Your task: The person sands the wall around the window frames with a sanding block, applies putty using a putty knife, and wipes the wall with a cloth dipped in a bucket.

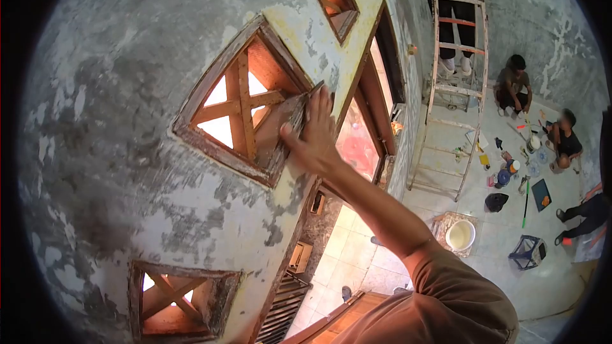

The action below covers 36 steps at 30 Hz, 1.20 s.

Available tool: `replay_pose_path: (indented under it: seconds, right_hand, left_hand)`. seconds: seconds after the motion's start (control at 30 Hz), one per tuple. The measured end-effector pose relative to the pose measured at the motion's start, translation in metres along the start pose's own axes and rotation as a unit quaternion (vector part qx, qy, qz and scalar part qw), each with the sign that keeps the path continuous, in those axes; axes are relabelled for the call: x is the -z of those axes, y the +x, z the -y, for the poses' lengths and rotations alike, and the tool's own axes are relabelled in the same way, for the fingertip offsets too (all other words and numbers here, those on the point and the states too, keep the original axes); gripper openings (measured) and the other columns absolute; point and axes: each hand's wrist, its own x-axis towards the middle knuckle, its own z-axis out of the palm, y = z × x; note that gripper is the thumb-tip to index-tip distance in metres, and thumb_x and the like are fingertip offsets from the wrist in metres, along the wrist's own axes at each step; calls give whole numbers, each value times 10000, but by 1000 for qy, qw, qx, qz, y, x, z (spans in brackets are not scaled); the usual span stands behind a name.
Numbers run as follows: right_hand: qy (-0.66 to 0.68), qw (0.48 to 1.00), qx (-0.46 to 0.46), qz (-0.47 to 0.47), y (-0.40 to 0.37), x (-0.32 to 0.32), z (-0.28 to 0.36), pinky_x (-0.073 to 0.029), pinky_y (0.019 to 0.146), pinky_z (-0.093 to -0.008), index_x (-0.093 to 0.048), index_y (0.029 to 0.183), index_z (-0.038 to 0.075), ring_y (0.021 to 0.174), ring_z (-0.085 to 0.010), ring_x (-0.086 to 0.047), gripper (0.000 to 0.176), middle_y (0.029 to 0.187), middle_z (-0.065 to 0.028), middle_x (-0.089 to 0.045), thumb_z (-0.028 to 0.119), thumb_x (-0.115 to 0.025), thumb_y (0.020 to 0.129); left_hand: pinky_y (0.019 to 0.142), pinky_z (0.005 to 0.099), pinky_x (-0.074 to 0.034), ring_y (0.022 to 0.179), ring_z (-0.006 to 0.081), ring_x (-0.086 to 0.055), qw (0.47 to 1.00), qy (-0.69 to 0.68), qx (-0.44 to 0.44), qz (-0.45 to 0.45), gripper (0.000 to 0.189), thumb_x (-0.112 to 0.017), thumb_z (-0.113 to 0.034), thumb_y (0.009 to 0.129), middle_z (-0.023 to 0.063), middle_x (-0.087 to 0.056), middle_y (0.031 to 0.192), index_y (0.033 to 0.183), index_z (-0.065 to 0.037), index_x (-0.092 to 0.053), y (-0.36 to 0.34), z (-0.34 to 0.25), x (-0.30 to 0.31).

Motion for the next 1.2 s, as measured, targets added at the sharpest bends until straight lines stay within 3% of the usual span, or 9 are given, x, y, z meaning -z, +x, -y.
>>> replay_pose_path:
  seconds: [0.13, 0.23, 0.33, 0.6, 0.67, 0.9, 0.97, 1.1, 1.2]
  right_hand:
    - [392, 919, -43, -17, 6, 25, -13, -86, 1140, -535, -115, 1505, 30, 1463, -246, -96, 864, 1569, -135, -157, 586, -411, 914]
    - [740, 662, -34, 116, -49, 70, -41, -146, 1135, -520, -267, 1487, 118, 1451, -204, -159, 885, 1552, -62, -259, 744, -341, 866]
    - [768, 618, -78, 151, -91, 98, -41, -166, 1133, -548, -293, 1475, 100, 1427, -228, -242, 955, 1531, -86, -303, 793, -351, 821]
    - [698, 672, -160, 190, -175, 162, -78, -292, 1102, -526, -341, 1437, 45, 1367, -245, -368, 802, 1468, -99, -408, 653, -371, 915]
    - [568, 775, -213, 179, -197, 172, -91, -405, 1024, -472, -364, 1430, 74, 1344, -223, -399, 703, 1441, -80, -444, 575, -422, 940]
    - [306, 825, -415, 230, -308, 192, -168, -499, 839, -342, -487, 1357, 117, 1210, -161, -509, 458, 1334, -28, -540, 385, -471, 985]
    - [293, 825, -439, 201, -336, 202, -177, -505, 796, -330, -485, 1358, 116, 1170, -169, -531, 466, 1305, -32, -559, 388, -483, 980]
    - [247, 825, -491, 129, -388, 218, -198, -517, 704, -308, -485, 1362, 120, 1051, -172, -591, 457, 1235, -36, -603, 358, -508, 972]
    - [192, 868, -451, 83, -410, 229, -201, -506, 655, -271, -513, 1335, 113, 1009, -157, -605, 415, 1221, -29, -610, 284, -531, 958]
  left_hand:
    - [444, 285, -449, 461, 134, -478, 999, 19, -32, 14, 192, -764, -147, 795, 46, -565, 620, 722, -6, -655, 7, 19, 9]
    - [438, 301, -364, 434, 129, -436, 995, 60, 65, 46, 385, -638, -214, 845, 39, -496, 491, 551, 1, -512, 8, -4, 0]
    - [461, 308, -430, 457, 141, -492, 990, 106, 77, 47, 365, -623, -185, 813, 47, -521, 490, 522, 11, -525, 2, -59, -21]
    - [503, 286, -441, 535, 125, -502, 995, -11, 79, 67, 280, -645, -173, 890, 50, -550, 595, 680, 4, -591, 0, -38, -13]
    - [518, 276, -426, 548, 106, -481, 996, -25, 59, 60, 275, -650, -182, 902, 31, -533, 600, 692, -15, -591, -1, -43, -17]
    - [550, 244, -446, 613, 101, -490, 995, -72, 63, 28, 134, -657, -128, 858, 21, -529, 771, 785, -50, -575, -33, -67, -51]
    - [540, 234, -487, 659, 98, -540, 953, -129, 219, 164, 61, -658, -92, 815, 31, -565, 871, 841, -65, -609, -66, -67, -74]
    - [580, 252, -516, 644, 104, -626, 798, 34, 215, 562, 259, -786, -197, 768, 63, -673, 751, 954, -48, -685, -127, -23, -142]
    - [551, 226, -453, 619, 66, -567, 728, -64, 255, 633, 213, -751, -100, 780, -10, -594, 685, 965, -29, -673, -168, -9, -172]
